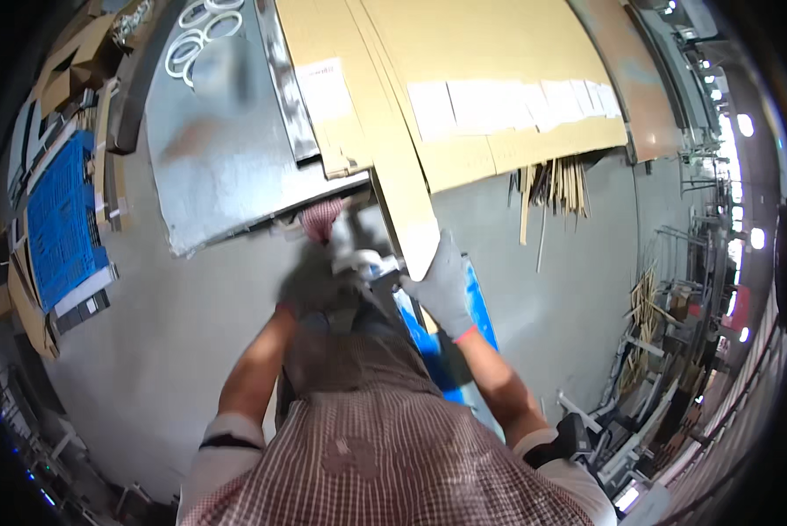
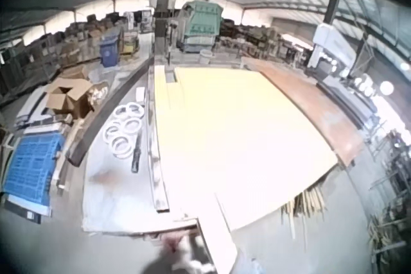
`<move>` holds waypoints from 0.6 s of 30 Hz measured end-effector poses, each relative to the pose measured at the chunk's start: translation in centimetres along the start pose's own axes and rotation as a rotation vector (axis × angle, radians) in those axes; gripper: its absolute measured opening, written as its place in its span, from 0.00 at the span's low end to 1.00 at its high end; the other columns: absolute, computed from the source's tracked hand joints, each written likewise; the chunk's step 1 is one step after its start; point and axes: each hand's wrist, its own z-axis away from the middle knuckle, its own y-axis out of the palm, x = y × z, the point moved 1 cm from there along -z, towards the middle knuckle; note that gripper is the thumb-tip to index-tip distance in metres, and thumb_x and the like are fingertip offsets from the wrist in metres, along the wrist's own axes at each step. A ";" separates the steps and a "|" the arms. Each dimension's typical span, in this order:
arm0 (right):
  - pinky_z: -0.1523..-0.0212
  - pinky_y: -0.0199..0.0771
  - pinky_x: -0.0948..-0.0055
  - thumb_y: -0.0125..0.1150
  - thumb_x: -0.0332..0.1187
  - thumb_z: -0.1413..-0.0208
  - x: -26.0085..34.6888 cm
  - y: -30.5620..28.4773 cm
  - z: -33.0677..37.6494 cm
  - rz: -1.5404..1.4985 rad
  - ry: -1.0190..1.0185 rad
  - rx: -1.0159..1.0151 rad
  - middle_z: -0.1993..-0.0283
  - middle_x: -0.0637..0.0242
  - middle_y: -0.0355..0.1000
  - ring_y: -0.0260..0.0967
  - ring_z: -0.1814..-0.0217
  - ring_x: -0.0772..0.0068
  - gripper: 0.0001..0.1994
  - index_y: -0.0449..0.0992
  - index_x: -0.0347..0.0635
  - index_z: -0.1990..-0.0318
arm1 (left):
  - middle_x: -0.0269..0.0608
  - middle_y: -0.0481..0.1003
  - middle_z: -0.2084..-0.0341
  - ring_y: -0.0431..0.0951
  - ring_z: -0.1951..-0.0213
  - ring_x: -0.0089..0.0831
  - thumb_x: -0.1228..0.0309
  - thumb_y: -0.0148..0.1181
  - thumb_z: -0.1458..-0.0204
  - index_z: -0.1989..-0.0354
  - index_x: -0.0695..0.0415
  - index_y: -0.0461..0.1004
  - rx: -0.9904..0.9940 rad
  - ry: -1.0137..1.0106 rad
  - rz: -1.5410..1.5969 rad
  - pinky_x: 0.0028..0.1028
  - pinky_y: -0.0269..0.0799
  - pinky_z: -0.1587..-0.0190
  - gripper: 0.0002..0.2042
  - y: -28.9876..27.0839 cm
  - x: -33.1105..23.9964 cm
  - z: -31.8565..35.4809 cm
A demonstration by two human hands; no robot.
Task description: Applying tape to the edges of cardboard sheets on a worktable and moving them to an industrial machine.
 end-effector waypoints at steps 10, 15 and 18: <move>0.60 0.68 0.61 0.61 0.34 0.53 1.4 -8.4 -3.6 -0.217 -0.234 0.535 0.66 0.48 0.70 0.69 0.60 0.50 0.14 0.66 0.36 0.64 | 0.45 0.77 0.79 0.79 0.75 0.43 0.60 0.53 0.51 0.51 0.58 0.70 0.130 -0.213 -0.637 0.39 0.73 0.74 0.21 4.9 -11.9 -8.7; 0.64 0.70 0.57 0.56 0.33 0.51 -4.1 -6.0 -10.0 0.055 -0.282 0.844 0.71 0.52 0.73 0.70 0.68 0.47 0.07 0.70 0.40 0.69 | 0.46 0.75 0.82 0.78 0.77 0.43 0.60 0.52 0.47 0.51 0.56 0.68 -0.004 -0.121 -0.661 0.39 0.73 0.76 0.19 5.4 -13.2 -7.4; 0.71 0.69 0.59 0.53 0.38 0.49 -14.8 1.6 -10.1 0.763 -0.422 0.953 0.74 0.52 0.72 0.71 0.72 0.52 0.09 0.73 0.41 0.69 | 0.45 0.75 0.80 0.79 0.75 0.39 0.63 0.50 0.45 0.46 0.58 0.66 0.243 -0.092 -0.943 0.34 0.73 0.77 0.20 5.3 -15.8 -8.8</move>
